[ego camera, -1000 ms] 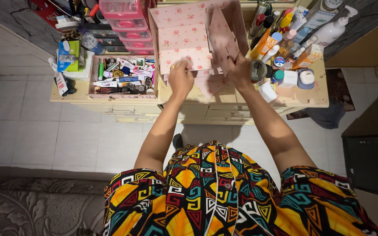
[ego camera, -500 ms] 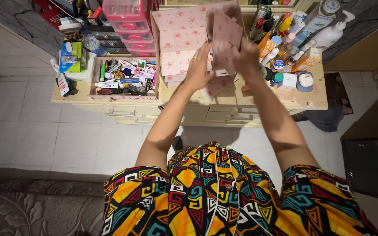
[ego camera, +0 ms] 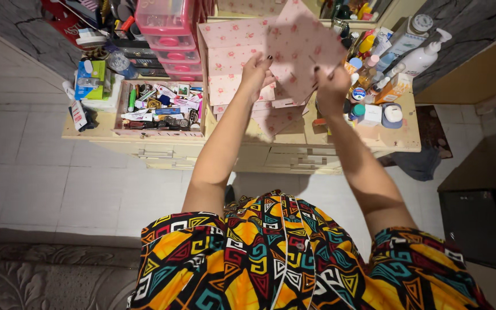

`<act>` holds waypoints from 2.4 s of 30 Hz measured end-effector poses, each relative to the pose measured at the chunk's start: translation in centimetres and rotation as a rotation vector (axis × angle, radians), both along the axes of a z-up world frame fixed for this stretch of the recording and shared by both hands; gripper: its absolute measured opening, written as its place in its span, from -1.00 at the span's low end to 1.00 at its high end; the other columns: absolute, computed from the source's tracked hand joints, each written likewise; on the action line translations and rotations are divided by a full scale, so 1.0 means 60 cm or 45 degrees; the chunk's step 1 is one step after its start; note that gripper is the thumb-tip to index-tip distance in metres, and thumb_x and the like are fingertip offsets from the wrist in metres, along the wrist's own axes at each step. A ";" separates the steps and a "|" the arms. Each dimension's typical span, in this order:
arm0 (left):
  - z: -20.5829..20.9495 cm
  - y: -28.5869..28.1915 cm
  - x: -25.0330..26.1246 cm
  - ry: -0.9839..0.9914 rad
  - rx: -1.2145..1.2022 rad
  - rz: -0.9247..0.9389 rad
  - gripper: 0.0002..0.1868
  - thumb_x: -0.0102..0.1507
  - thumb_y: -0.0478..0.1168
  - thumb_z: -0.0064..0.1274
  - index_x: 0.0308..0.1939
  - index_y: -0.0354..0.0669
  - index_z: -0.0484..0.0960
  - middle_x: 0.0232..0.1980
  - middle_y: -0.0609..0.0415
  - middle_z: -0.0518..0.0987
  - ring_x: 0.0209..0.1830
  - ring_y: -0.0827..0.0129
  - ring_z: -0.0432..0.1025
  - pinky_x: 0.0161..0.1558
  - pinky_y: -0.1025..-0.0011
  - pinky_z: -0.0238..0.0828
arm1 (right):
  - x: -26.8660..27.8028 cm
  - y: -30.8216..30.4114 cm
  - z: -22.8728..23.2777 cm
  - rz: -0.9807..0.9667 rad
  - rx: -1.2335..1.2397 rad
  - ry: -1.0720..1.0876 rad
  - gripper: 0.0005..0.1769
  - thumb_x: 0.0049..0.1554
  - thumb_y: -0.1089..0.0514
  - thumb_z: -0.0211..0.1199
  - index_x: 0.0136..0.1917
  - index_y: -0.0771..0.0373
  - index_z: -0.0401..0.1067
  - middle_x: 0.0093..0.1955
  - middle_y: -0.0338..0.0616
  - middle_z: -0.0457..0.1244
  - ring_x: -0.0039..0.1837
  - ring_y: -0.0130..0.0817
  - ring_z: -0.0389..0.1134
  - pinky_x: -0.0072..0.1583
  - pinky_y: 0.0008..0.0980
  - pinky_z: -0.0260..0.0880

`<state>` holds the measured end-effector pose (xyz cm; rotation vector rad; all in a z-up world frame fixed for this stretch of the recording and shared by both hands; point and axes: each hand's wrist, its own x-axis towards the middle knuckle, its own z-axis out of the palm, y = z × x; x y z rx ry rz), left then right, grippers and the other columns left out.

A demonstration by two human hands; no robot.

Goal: The person assembles a pink patterned cardboard box by folding and interlocking its flaps. They repeatedly fold side panels, tuck tabs into slots, and adjust the structure to form a stable box shape on a cluttered countertop.

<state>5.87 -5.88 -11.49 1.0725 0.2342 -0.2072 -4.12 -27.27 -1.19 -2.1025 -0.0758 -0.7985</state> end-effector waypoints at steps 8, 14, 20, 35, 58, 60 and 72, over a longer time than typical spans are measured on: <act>0.016 0.054 -0.005 -0.085 0.176 0.263 -0.83 0.16 -0.47 0.25 -0.16 -0.37 0.66 -0.40 0.14 0.52 -0.52 0.48 0.40 -0.51 0.46 0.42 | -0.042 0.032 -0.110 0.301 1.047 0.494 -0.60 0.13 0.24 0.36 0.17 0.33 0.28 -0.03 -0.10 0.38 -0.09 -0.38 0.45 -0.12 -0.34 0.54; 0.107 0.069 0.006 -0.161 0.623 0.375 -0.91 0.06 -0.45 0.19 -0.38 -0.23 0.70 -0.47 0.11 0.64 -0.59 0.45 0.49 -0.56 0.41 0.48 | -0.062 0.039 -0.107 0.134 0.510 0.329 0.01 0.15 0.15 0.46 0.56 0.32 -0.20 0.29 0.09 0.23 0.26 -0.24 0.32 0.21 -0.27 0.45; 0.160 0.104 0.040 -0.346 1.296 0.581 -0.86 -0.12 -0.34 0.25 -0.51 -0.24 0.63 -0.47 -0.07 0.66 -0.45 0.18 0.57 -0.30 0.24 0.51 | -0.079 0.036 -0.033 0.180 -0.431 0.022 -0.04 -0.08 0.13 0.44 0.50 0.19 0.05 0.31 0.12 0.18 0.29 -0.01 0.28 0.25 -0.13 0.42; 0.118 0.021 0.005 -0.755 1.425 -0.089 -0.61 0.39 -0.14 0.02 0.30 -0.06 0.58 0.03 -0.19 0.67 0.04 -0.06 0.55 0.11 0.07 0.45 | 0.016 0.043 -0.100 0.313 -0.235 0.189 -0.79 0.24 0.19 0.14 0.08 0.35 0.44 -0.31 0.13 0.34 -0.26 0.01 0.46 -0.18 -0.08 0.43; -0.052 0.073 -0.106 -1.014 2.034 -0.241 -0.10 0.00 -0.29 0.41 0.40 -0.17 0.37 0.54 -0.17 0.24 0.57 -0.05 0.04 0.46 -0.36 -0.20 | 0.048 0.058 -0.218 0.330 -0.046 0.130 -0.79 0.18 0.22 0.16 -0.06 0.46 0.47 -0.35 0.10 0.37 -0.29 -0.14 0.48 -0.22 -0.24 0.47; -0.051 0.072 -0.106 -0.991 2.029 -0.249 -0.10 0.00 -0.29 0.40 0.40 -0.17 0.37 0.54 -0.16 0.23 0.58 -0.04 0.04 0.46 -0.35 -0.20 | 0.049 0.059 -0.215 0.380 0.030 0.280 -0.78 0.20 0.21 0.12 -0.10 0.45 0.45 -0.40 0.05 0.36 -0.33 -0.19 0.48 -0.22 -0.26 0.49; -0.038 0.070 -0.105 -0.935 1.972 -0.261 -0.12 -0.01 -0.30 0.39 0.39 -0.20 0.39 0.53 -0.19 0.22 0.58 -0.06 0.03 0.45 -0.33 -0.21 | 0.062 0.085 -0.217 0.305 -0.237 0.150 -0.80 0.19 0.25 0.12 0.02 0.43 0.43 -0.33 0.29 0.31 -0.22 0.21 0.40 -0.25 0.01 0.39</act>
